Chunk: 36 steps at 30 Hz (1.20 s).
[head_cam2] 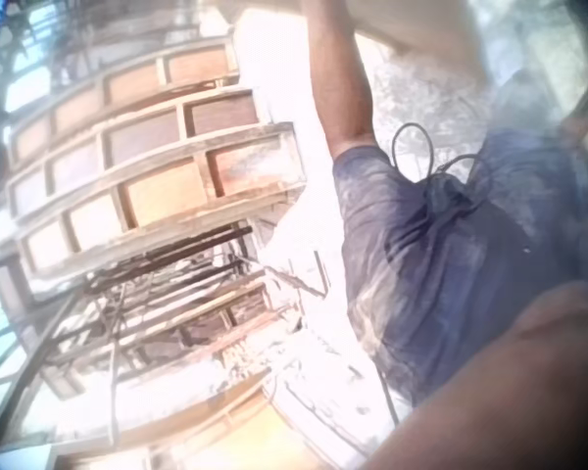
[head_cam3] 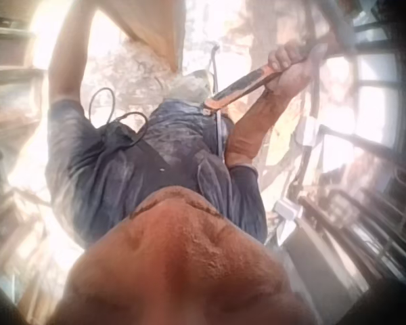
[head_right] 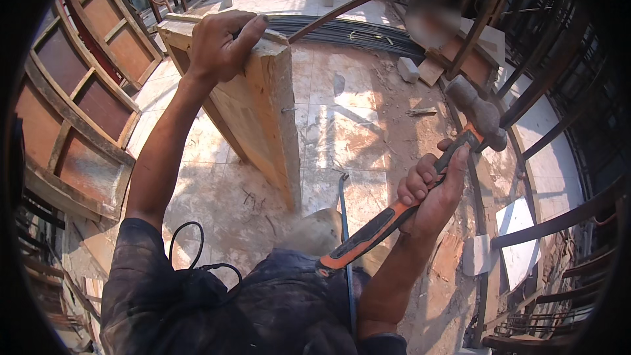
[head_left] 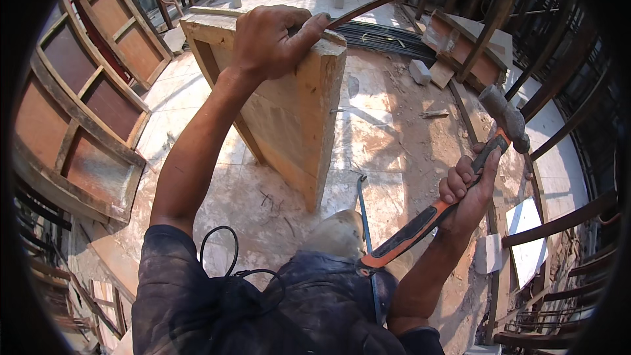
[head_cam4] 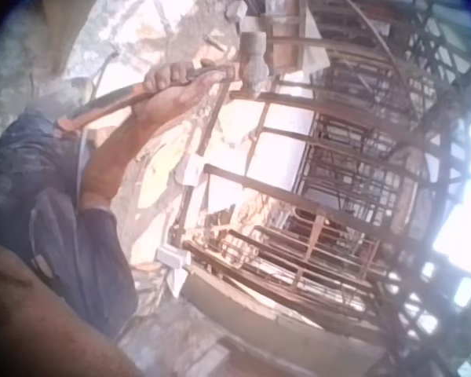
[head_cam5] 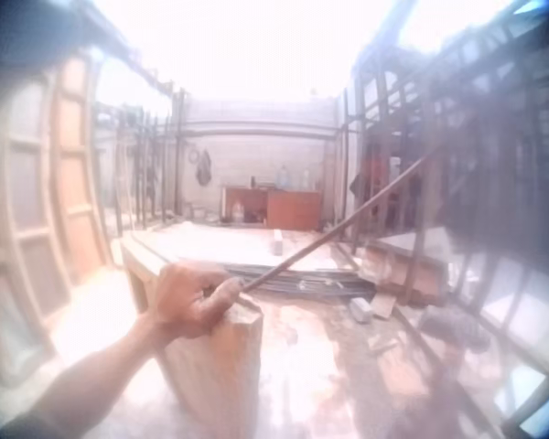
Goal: The person uses a hammer and a pry bar to dismantle a wooden form by striking and prying the pieces apart. They then pick up a small wooden block and use a hammer to remove nails while kneeling on the floor.
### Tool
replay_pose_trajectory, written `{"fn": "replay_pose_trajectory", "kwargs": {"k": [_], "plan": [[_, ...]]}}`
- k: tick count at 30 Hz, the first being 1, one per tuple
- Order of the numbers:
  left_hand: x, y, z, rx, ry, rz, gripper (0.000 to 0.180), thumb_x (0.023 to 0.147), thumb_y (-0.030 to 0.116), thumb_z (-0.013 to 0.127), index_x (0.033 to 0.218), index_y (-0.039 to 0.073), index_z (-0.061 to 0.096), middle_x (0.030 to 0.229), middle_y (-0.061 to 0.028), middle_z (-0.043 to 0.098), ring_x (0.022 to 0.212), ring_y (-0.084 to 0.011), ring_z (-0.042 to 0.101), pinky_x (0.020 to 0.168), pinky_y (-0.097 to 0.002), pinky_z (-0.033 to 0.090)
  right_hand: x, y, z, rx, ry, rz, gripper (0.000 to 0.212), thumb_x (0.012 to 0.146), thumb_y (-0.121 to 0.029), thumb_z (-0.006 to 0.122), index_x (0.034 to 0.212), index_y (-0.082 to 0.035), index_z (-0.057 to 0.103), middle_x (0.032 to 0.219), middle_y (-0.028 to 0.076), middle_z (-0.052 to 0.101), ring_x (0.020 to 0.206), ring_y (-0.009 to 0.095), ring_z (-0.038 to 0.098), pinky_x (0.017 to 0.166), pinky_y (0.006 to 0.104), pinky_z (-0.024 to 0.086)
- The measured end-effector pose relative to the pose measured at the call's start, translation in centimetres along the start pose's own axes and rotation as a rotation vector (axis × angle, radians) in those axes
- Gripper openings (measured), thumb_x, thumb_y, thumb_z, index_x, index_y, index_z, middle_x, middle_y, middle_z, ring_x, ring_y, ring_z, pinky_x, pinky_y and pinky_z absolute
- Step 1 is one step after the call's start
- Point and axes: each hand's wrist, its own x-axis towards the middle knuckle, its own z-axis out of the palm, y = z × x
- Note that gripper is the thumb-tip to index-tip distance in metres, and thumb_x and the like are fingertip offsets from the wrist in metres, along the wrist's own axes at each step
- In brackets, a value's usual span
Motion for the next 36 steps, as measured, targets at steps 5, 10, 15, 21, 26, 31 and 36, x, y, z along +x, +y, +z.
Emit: {"fn": "replay_pose_trajectory", "kwargs": {"k": [5,10,15,21,26,31,36], "plan": [[0.8,-1.2,0.7,0.017,-0.077,-0.058,0.053,0.094,0.057,0.056,0.087,0.01,0.08,0.067,-0.0126,0.069,0.066,-0.0336,0.067,0.063,-0.0453,0.05,-2.6,5.2,0.5,-0.334,-0.465,0.765,0.037,0.108,-0.046,0.049,0.112,-0.009,0.051,0.063,-0.003,0.039,0.043,0.005,0.035,0.038,0.0232,0.033],[1.4,-2.0,1.4,-0.036,-0.076,-0.008,0.052,0.094,0.056,0.057,0.092,0.01,0.081,0.073,-0.0143,0.072,0.072,-0.0354,0.07,0.068,-0.0449,0.053,-4.7,5.2,-0.6,-0.324,-0.407,0.763,0.039,0.109,-0.046,0.046,0.113,-0.008,0.051,0.062,-0.002,0.038,0.04,0.004,0.032,0.035,0.0213,0.029],[0.3,-3.6,-0.8,-0.023,-0.142,0.26,0.067,0.084,0.073,0.064,0.103,0.01,0.077,0.093,-0.011,0.075,0.083,-0.0314,0.073,0.075,-0.0418,0.056,-1.2,0.1,-1.3,-0.109,-0.213,0.278,0.039,0.109,-0.048,0.047,0.117,-0.01,0.05,0.064,-0.004,0.036,0.042,0.002,0.035,0.034,0.0187,0.033],[-0.8,-2.4,0.7,0.09,0.029,0.301,0.073,0.079,0.077,0.065,0.105,0.009,0.075,0.1,-0.0108,0.075,0.088,-0.0321,0.073,0.076,-0.0408,0.058,-1.8,4.3,2.1,-0.147,0.019,0.206,0.035,0.109,-0.047,0.046,0.112,-0.012,0.051,0.065,-0.006,0.033,0.043,0.001,0.031,0.034,0.0178,0.032],[-1.9,-6.3,-0.3,-0.034,0.14,0.334,0.063,0.078,0.068,0.074,0.093,0.006,0.076,0.083,-0.0106,0.072,0.076,-0.0293,0.072,0.068,-0.0388,0.057,-4.0,8.7,1.1,-0.322,-0.449,0.869,0.039,0.108,-0.049,0.048,0.109,-0.01,0.052,0.062,-0.003,0.04,0.042,0.005,0.034,0.036,0.0228,0.03],[-2.3,-6.0,-1.5,-0.09,0.124,0.33,0.063,0.078,0.066,0.075,0.095,0.006,0.076,0.083,-0.0102,0.072,0.075,-0.0292,0.071,0.067,-0.0377,0.056,-3.2,4.8,1.2,-0.23,-0.238,0.567,0.039,0.109,-0.047,0.048,0.11,-0.008,0.052,0.062,-0.002,0.042,0.04,0.005,0.035,0.034,0.0223,0.032],[-2.1,-5.8,-1.8,-0.09,0.144,0.316,0.058,0.076,0.062,0.077,0.093,0.007,0.076,0.083,-0.011,0.072,0.075,-0.0297,0.071,0.068,-0.0379,0.056,0.2,3.8,2.3,-0.056,-0.039,0.132,0.038,0.109,-0.05,0.045,0.108,-0.013,0.051,0.064,-0.006,0.032,0.04,0.001,0.031,0.031,0.0185,0.031]]}}
